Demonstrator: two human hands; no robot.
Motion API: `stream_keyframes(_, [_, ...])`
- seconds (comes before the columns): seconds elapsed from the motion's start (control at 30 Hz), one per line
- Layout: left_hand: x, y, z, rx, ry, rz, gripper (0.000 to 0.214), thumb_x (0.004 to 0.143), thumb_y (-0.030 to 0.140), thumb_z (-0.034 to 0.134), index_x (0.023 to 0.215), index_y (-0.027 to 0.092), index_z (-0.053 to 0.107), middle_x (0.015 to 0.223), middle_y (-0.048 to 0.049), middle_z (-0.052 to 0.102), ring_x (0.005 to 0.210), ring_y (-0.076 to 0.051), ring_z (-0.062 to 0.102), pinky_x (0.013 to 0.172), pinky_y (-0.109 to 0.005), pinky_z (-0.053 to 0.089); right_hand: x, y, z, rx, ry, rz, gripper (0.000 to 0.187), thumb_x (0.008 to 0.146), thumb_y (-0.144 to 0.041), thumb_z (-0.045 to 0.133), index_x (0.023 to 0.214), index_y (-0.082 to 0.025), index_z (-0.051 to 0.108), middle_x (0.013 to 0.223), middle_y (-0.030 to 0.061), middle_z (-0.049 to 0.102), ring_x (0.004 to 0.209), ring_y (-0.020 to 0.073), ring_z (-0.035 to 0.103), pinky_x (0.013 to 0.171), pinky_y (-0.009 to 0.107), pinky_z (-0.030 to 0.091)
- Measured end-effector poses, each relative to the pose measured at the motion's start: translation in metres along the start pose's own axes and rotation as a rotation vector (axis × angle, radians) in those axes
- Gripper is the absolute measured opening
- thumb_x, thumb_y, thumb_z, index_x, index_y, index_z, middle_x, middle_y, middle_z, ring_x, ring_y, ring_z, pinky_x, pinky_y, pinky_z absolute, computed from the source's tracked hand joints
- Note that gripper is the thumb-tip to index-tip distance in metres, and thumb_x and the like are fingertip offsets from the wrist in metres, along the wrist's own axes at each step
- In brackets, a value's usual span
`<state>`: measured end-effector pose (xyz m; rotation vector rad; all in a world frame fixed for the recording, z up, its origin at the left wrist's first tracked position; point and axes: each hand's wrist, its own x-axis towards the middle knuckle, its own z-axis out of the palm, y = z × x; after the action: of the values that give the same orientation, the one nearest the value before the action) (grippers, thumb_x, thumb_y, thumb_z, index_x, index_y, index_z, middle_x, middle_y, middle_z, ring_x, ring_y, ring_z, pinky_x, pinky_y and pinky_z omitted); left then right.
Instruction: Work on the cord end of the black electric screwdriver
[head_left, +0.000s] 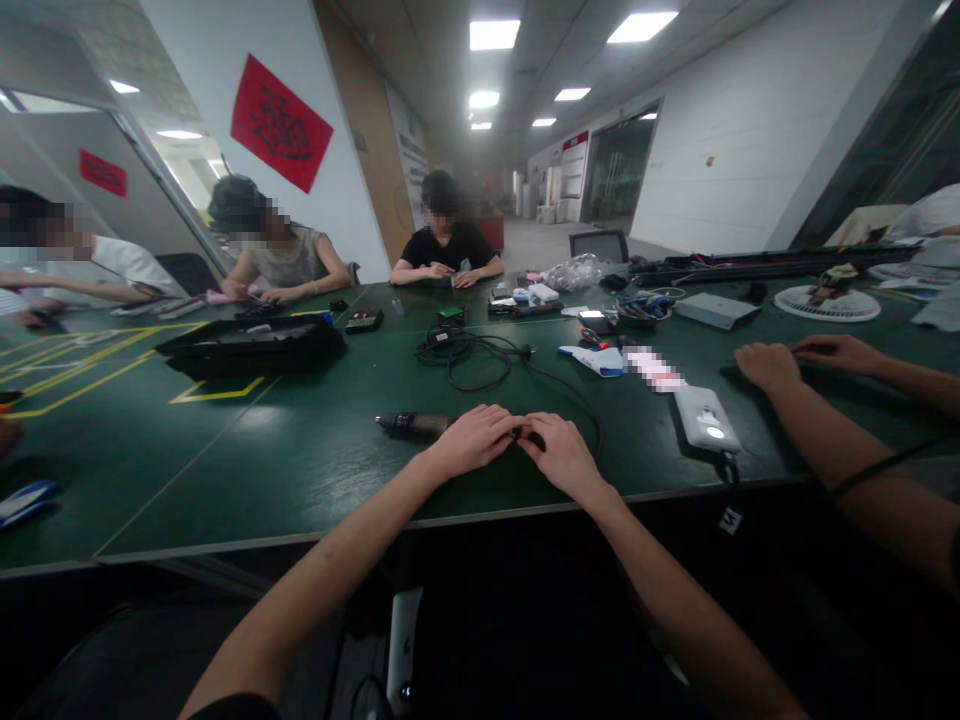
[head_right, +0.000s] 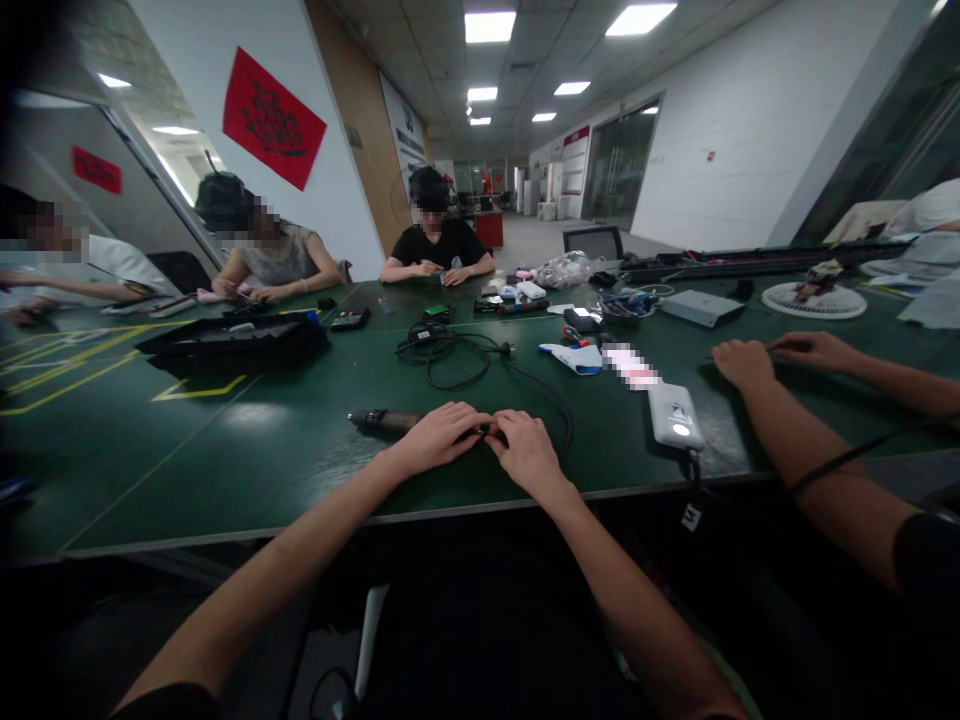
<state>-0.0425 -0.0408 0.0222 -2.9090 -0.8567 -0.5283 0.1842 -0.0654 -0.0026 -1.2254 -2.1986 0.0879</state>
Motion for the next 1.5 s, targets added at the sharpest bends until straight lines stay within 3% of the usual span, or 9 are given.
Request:
stream_keyframes(0.27, [0.0002,0.0022,-0.0027,0.01,-0.005,0.021,0.047,0.102,0.02,0.051,0.148,0.023,0.045,0.126,-0.0091,0.064,0.12,-0.024,0.058,0.103,-0.04,0.047,0.0002,-0.0009,-0.0016,0.008,0.004,0.008,0.003,0.097,-0.023,0.067,0.1,-0.023,0.069,0.127,0.0075,0.07,0.113,0.0247,0.063,0.088,0.037,0.047])
stream_keyframes(0.43, [0.0004,0.001,-0.0012,0.001,0.004,0.002,0.045,0.104,0.027,0.051,0.149,0.023,0.045,0.122,-0.0082,0.065,0.117,-0.024,0.059,0.103,-0.04,0.048,0.0,-0.0006,-0.0013,0.016,0.0,0.008,0.002,0.097,-0.024,0.067,0.098,-0.023,0.069,0.125,0.0074,0.07,0.114,0.025,0.063,0.09,0.038,0.047])
stream_keyframes(0.6, [-0.0002,0.0018,-0.0015,0.01,-0.008,0.025,0.049,0.102,0.019,0.051,0.15,0.023,0.044,0.126,-0.0088,0.064,0.121,-0.023,0.058,0.105,-0.04,0.047,0.0004,-0.0013,-0.0021,0.006,-0.005,0.007,0.005,0.098,-0.023,0.067,0.101,-0.022,0.07,0.128,0.0084,0.07,0.116,0.0257,0.063,0.09,0.039,0.047])
stream_keyframes(0.83, [0.0017,0.0023,-0.0013,0.011,0.005,-0.008,0.046,0.105,0.028,0.052,0.15,0.023,0.043,0.12,-0.0083,0.065,0.115,-0.024,0.06,0.1,-0.039,0.048,-0.0001,-0.0019,-0.0035,0.005,-0.009,0.004,0.003,0.098,-0.024,0.066,0.098,-0.023,0.069,0.122,0.0084,0.071,0.113,0.0254,0.063,0.09,0.039,0.048])
stream_keyframes(1.03, [-0.0002,0.0027,-0.0019,0.014,-0.016,0.012,0.048,0.102,0.02,0.05,0.149,0.023,0.044,0.126,-0.0093,0.063,0.121,-0.024,0.058,0.104,-0.04,0.047,0.0002,-0.0024,-0.0042,0.017,-0.01,0.009,0.003,0.097,-0.022,0.067,0.099,-0.022,0.069,0.126,0.0078,0.07,0.114,0.0247,0.062,0.091,0.038,0.047])
stream_keyframes(1.5, [0.0008,0.0029,-0.0028,0.006,-0.006,-0.003,0.049,0.105,0.027,0.051,0.152,0.024,0.041,0.123,-0.0086,0.064,0.118,-0.024,0.059,0.102,-0.041,0.048,-0.0004,-0.002,-0.0031,0.006,-0.002,0.001,0.003,0.099,-0.025,0.066,0.098,-0.023,0.068,0.124,0.007,0.071,0.113,0.0254,0.063,0.09,0.039,0.047])
